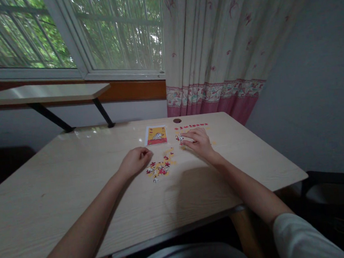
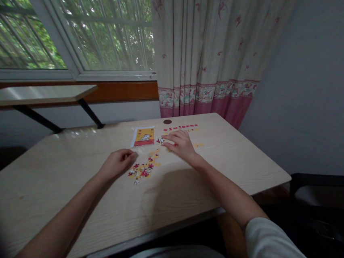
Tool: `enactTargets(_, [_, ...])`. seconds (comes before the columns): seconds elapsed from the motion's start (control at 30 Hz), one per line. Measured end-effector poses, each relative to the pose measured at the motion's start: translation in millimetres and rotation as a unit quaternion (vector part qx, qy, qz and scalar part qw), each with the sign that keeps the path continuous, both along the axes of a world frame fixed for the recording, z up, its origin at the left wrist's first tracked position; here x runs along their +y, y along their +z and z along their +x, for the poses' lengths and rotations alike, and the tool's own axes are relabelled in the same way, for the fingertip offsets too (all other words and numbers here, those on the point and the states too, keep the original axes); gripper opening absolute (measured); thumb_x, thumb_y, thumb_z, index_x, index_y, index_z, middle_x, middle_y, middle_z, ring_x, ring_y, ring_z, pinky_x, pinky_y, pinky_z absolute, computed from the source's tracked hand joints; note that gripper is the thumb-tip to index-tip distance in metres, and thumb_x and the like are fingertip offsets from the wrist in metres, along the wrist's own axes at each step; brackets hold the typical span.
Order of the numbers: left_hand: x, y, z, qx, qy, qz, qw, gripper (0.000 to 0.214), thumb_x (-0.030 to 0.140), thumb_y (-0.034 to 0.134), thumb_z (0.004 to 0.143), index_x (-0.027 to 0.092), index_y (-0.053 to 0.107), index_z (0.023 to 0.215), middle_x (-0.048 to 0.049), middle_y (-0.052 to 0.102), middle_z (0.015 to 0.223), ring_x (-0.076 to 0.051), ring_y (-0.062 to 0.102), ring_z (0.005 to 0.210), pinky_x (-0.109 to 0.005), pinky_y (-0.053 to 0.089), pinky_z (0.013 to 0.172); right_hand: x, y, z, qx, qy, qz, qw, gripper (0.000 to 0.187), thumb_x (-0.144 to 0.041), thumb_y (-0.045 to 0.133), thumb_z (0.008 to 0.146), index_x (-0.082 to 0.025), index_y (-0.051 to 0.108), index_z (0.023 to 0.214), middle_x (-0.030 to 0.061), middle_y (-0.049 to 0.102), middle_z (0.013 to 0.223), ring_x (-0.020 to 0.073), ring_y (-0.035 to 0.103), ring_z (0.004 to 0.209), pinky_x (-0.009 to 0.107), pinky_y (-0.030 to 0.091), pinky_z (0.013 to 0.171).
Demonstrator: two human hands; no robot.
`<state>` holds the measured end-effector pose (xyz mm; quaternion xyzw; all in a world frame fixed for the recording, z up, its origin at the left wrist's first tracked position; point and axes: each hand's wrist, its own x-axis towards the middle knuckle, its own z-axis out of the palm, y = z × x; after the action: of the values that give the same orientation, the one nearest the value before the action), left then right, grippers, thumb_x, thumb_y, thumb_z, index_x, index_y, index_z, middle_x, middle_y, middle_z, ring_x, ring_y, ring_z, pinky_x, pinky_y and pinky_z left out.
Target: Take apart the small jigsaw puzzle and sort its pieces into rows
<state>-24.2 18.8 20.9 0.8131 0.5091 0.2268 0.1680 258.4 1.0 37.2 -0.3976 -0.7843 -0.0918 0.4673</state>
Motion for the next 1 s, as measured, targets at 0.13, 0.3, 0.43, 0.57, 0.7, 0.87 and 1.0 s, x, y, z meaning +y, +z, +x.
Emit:
enactTargets(0.13, [5.7,2.9,-10.9,0.062,0.013,0.04,0.997,0.034,0.039,0.041,0.083,0.015,0.065,0.083,-0.0084,0.066,0.079,-0.017,0.057,0.065,-0.026,0.039,0.06,1.5,1.0,2.2,-0.001,0.009,0.026,1.0,0.023,-0.039,0.064,0.077,-0.027,0.069,0.096,0.0017,0.065,0.082,0.0164,0.056,0.082,0.032,0.038,0.079])
enactTargets(0.3, [1.8,4.3,-5.2,0.091,-0.003,0.045,0.995,0.035,0.038,0.039,0.084,0.015,0.064,0.085,-0.0095,0.067,0.083,-0.018,0.058,0.069,-0.027,0.039,0.062,-0.8,-0.7,-0.5,-0.017,-0.004,0.026,1.0,0.023,-0.039,0.065,0.077,-0.026,0.069,0.095,0.0021,0.065,0.083,0.0164,0.056,0.081,0.033,0.037,0.08])
enactTargets(0.43, [1.3,3.4,-3.3,0.092,-0.017,0.049,0.994,0.034,0.038,0.04,0.084,0.015,0.065,0.084,-0.0095,0.067,0.084,-0.018,0.058,0.071,-0.027,0.04,0.065,0.6,3.8,5.1,-0.03,-0.007,0.005,1.0,0.024,-0.039,0.063,0.078,-0.026,0.069,0.097,0.003,0.066,0.086,0.0168,0.056,0.084,0.033,0.038,0.082])
enactTargets(0.57, [2.3,2.3,-4.4,0.092,-0.02,0.051,0.994,0.034,0.037,0.039,0.084,0.015,0.065,0.083,-0.0092,0.067,0.082,-0.018,0.058,0.07,-0.028,0.04,0.064,14.8,15.4,35.3,-0.028,-0.008,-0.037,0.999,0.026,-0.038,0.063,0.079,-0.023,0.068,0.099,0.0053,0.067,0.09,0.0184,0.056,0.087,0.034,0.039,0.082])
enactTargets(0.7, [1.9,1.8,-2.8,0.096,-0.031,0.056,0.993,0.034,0.036,0.039,0.085,0.015,0.065,0.081,-0.0087,0.067,0.08,-0.018,0.058,0.068,-0.028,0.04,0.064,28.2,13.1,85.2,-0.027,0.009,-0.178,0.984,0.029,-0.037,0.064,0.076,-0.02,0.069,0.099,0.0071,0.067,0.091,0.0162,0.057,0.076,0.029,0.044,0.072])
enactTargets(0.87, [0.6,3.4,0.3,0.1,-0.035,0.059,0.993,0.032,0.035,0.04,0.084,0.015,0.065,0.079,-0.0082,0.066,0.079,-0.018,0.057,0.068,-0.027,0.04,0.062,22.3,-18.9,152.4,0.007,-0.054,-0.366,0.929,0.037,-0.043,0.067,0.069,-0.015,0.071,0.092,0.0086,0.069,0.087,0.0174,0.06,0.073,0.028,0.046,0.067])
enactTargets(1.0, [0.9,2.9,-0.2,0.103,-0.037,0.058,0.992,0.032,0.035,0.04,0.085,0.016,0.065,0.08,-0.0081,0.066,0.08,-0.018,0.057,0.069,-0.026,0.04,0.062,15.5,-38.4,194.0,0.044,-0.034,-0.423,0.904,0.039,-0.046,0.067,0.066,-0.016,0.071,0.091,0.0089,0.07,0.093,0.0203,0.062,0.083,0.031,0.047,0.077])
